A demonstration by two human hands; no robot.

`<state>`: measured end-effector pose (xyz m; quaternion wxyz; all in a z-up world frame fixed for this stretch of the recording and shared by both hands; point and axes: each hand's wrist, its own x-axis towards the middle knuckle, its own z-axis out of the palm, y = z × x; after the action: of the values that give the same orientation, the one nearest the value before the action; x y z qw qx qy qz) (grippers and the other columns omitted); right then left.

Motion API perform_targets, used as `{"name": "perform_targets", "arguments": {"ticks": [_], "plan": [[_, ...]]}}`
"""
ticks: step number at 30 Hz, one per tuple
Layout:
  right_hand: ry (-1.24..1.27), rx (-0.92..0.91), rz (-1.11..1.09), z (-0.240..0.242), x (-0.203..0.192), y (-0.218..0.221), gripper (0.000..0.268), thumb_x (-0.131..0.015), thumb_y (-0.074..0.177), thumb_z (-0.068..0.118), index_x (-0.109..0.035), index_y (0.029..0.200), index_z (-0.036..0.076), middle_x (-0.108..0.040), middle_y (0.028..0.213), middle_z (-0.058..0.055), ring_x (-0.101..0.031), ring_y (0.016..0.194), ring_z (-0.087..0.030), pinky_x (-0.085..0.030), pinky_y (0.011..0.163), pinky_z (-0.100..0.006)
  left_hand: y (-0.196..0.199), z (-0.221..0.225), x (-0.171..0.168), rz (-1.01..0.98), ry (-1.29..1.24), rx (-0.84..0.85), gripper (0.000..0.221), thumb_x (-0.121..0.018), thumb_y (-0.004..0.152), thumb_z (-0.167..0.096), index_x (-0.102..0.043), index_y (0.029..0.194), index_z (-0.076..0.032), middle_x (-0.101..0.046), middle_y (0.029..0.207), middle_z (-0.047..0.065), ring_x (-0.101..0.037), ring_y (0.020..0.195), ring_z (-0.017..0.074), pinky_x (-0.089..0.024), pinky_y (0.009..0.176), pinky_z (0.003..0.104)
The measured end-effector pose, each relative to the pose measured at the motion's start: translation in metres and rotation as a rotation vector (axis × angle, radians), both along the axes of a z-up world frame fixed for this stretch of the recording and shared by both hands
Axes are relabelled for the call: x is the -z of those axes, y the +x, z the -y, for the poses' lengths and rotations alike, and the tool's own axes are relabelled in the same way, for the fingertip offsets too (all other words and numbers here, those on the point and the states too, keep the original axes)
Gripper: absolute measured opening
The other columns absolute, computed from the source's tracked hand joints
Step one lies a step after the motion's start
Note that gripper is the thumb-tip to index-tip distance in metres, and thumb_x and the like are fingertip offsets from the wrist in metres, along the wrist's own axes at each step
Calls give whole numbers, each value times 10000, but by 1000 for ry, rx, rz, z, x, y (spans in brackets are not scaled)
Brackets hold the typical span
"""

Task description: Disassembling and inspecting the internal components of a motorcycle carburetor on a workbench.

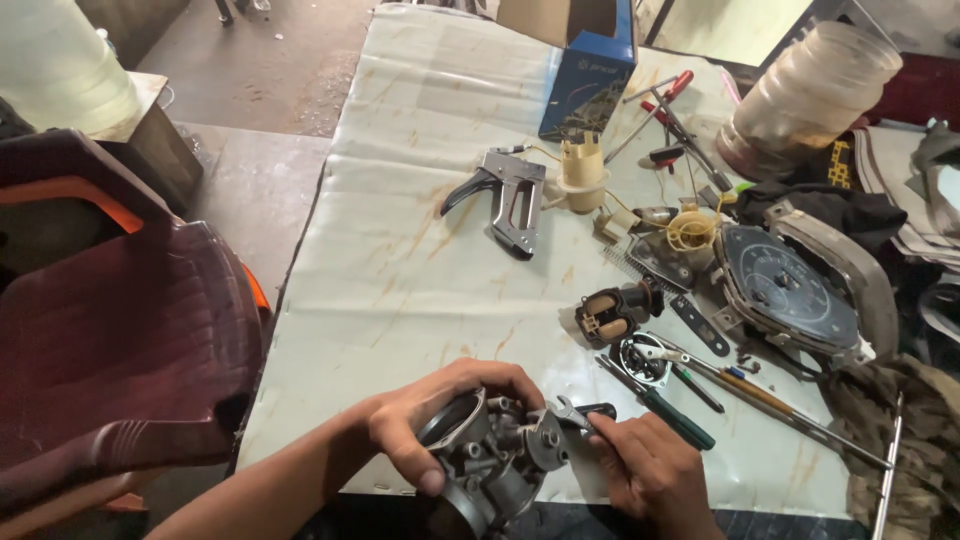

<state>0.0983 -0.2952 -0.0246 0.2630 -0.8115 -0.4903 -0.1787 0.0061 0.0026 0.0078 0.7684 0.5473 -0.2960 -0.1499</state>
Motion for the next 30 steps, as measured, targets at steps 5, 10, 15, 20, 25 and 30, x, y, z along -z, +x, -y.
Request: {"name": "perform_targets", "arguments": {"ticks": [5, 10, 15, 20, 25, 30], "plan": [[9, -20, -47, 1, 1, 2, 261, -812, 762, 121, -739, 1005, 58, -701, 761, -69, -675, 670, -236, -540, 573, -353, 1, -1, 1, 33, -13, -49, 978, -841, 622, -512, -583, 1362, 72, -678, 1178, 155, -666, 1060, 220, -526, 962, 304], [1, -24, -85, 3, 5, 4, 285, -826, 746, 116, -738, 1009, 49, -700, 749, -79, -682, 649, -237, -541, 548, -356, 0, 2, -4, -2, 1, -31, 988, -844, 616, -524, -570, 1360, 66, -683, 1228, 155, -670, 1069, 220, -530, 970, 311], [0, -35, -93, 1, 2, 2, 288, -831, 743, 114, -730, 1003, 44, -700, 753, -84, -692, 660, -241, -544, 545, -355, 0, 2, -2, 24, 21, -48, 978, -834, 621, -528, -593, 1357, 70, -686, 1176, 159, -676, 1074, 227, -530, 983, 312], [-10, -29, -104, 1, 2, 2, 282, -833, 742, 121, -725, 991, 41, -712, 758, -90, -703, 661, -242, -548, 548, -355, 0, 0, 0, 20, 33, -53, 985, -827, 607, -508, -590, 1368, 71, -678, 1198, 165, -671, 1096, 237, -521, 998, 312], [-4, -33, -108, 2, 6, 4, 278, -825, 755, 133, -727, 997, 38, -727, 763, -92, -711, 659, -234, -554, 551, -342, -1, 0, -4, 32, 48, -50, 987, -820, 603, -505, -590, 1373, 68, -674, 1191, 165, -658, 1066, 229, -526, 988, 311], [-12, -13, -134, 6, 16, 8, 281, -823, 759, 140, -742, 1011, 45, -732, 738, -91, -711, 632, -224, -551, 534, -338, -1, 1, 0, -14, 24, -24, 992, -828, 603, -501, -575, 1379, 64, -654, 1184, 163, -631, 1036, 228, -527, 976, 318]]}}
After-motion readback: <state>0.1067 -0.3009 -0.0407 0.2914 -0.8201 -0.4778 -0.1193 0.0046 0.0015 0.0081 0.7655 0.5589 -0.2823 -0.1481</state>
